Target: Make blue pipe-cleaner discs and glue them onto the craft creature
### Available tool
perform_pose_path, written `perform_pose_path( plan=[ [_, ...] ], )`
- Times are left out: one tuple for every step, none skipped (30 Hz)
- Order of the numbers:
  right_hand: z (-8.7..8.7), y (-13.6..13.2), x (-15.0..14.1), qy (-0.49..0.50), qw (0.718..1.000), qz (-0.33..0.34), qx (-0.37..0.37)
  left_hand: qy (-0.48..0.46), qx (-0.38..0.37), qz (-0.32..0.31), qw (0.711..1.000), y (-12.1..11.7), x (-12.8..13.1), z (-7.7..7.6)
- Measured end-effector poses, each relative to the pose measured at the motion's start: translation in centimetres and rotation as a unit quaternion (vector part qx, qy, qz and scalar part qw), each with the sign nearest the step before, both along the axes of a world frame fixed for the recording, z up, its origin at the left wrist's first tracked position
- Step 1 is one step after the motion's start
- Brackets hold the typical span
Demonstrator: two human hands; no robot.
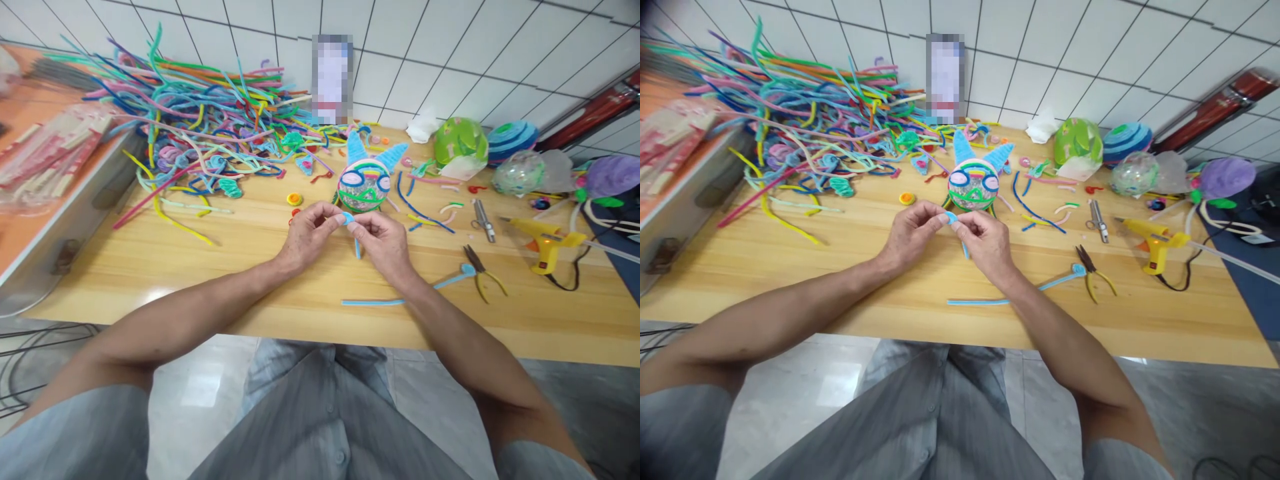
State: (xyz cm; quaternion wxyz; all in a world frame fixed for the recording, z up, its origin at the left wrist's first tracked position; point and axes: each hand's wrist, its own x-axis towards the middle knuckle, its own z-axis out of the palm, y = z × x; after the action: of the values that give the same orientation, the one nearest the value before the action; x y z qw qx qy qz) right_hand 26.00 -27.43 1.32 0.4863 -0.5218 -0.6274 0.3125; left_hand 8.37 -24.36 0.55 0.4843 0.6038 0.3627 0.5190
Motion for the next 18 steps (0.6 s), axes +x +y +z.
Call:
perform_pose_path(
  plan=[
    [0.0,0.0,-0.1,0.003,1.000,-0.001,0.000,-0.006,-0.006,0.001,1.000,-0.1,0.1,0.0],
    [-0.1,0.0,-0.1,0.004,1.000,-0.001,0.001,-0.012,-0.014,-0.001,1.000,-0.2,0.1,-0.1],
    [-0.1,-0.1,-0.1,0.004,1.000,-0.002,0.002,-0.019,-0.022,-0.004,1.000,-0.2,0.2,-0.2],
    [-0.1,-0.1,-0.1,0.001,1.000,-0.003,0.004,-0.026,-0.032,-0.011,0.999,-0.2,0.2,-0.3],
    [0.0,-0.1,-0.1,-0.004,1.000,-0.004,0.008,-0.031,-0.039,-0.021,0.999,-0.2,0.3,-0.3],
    [0.0,-0.1,-0.1,-0.011,1.000,-0.005,0.013,-0.032,-0.043,-0.032,0.998,-0.1,0.3,-0.4],
    [0.1,0.0,0.0,-0.020,1.000,-0.007,0.022,-0.028,-0.041,-0.043,0.998,0.0,0.2,-0.4],
    [0.2,0.0,0.1,-0.035,0.999,-0.008,0.033,-0.017,-0.033,-0.051,0.998,0.1,0.2,-0.4],
    [0.3,0.0,0.2,-0.056,0.997,-0.008,0.049,0.000,-0.019,-0.056,0.998,0.2,0.1,-0.4],
    [0.5,0.0,0.3,-0.082,0.994,-0.008,0.067,0.022,-0.001,-0.059,0.998,0.3,0.0,-0.3],
    [0.6,0.0,0.5,-0.113,0.990,-0.007,0.087,0.046,0.020,-0.059,0.997,0.3,-0.1,-0.2],
    [0.7,0.0,0.6,-0.146,0.984,-0.005,0.106,0.072,0.042,-0.056,0.995,0.4,-0.2,0.0],
    [0.8,0.0,0.7,-0.177,0.977,-0.001,0.122,0.095,0.066,-0.054,0.992,0.4,-0.3,0.1],
    [0.9,0.0,0.8,-0.203,0.970,0.004,0.135,0.114,0.089,-0.051,0.988,0.4,-0.4,0.2],
    [1.0,0.0,0.8,-0.222,0.964,0.009,0.143,0.128,0.109,-0.048,0.985,0.4,-0.5,0.2],
    [1.0,0.0,0.8,-0.234,0.961,0.013,0.146,0.137,0.123,-0.045,0.982,0.4,-0.5,0.3],
    [1.1,-0.1,0.8,-0.239,0.960,0.016,0.145,0.139,0.128,-0.043,0.981,0.4,-0.5,0.3],
    [1.1,-0.1,0.8,-0.237,0.961,0.016,0.142,0.133,0.124,-0.040,0.982,0.5,-0.5,0.3]
  ],
)
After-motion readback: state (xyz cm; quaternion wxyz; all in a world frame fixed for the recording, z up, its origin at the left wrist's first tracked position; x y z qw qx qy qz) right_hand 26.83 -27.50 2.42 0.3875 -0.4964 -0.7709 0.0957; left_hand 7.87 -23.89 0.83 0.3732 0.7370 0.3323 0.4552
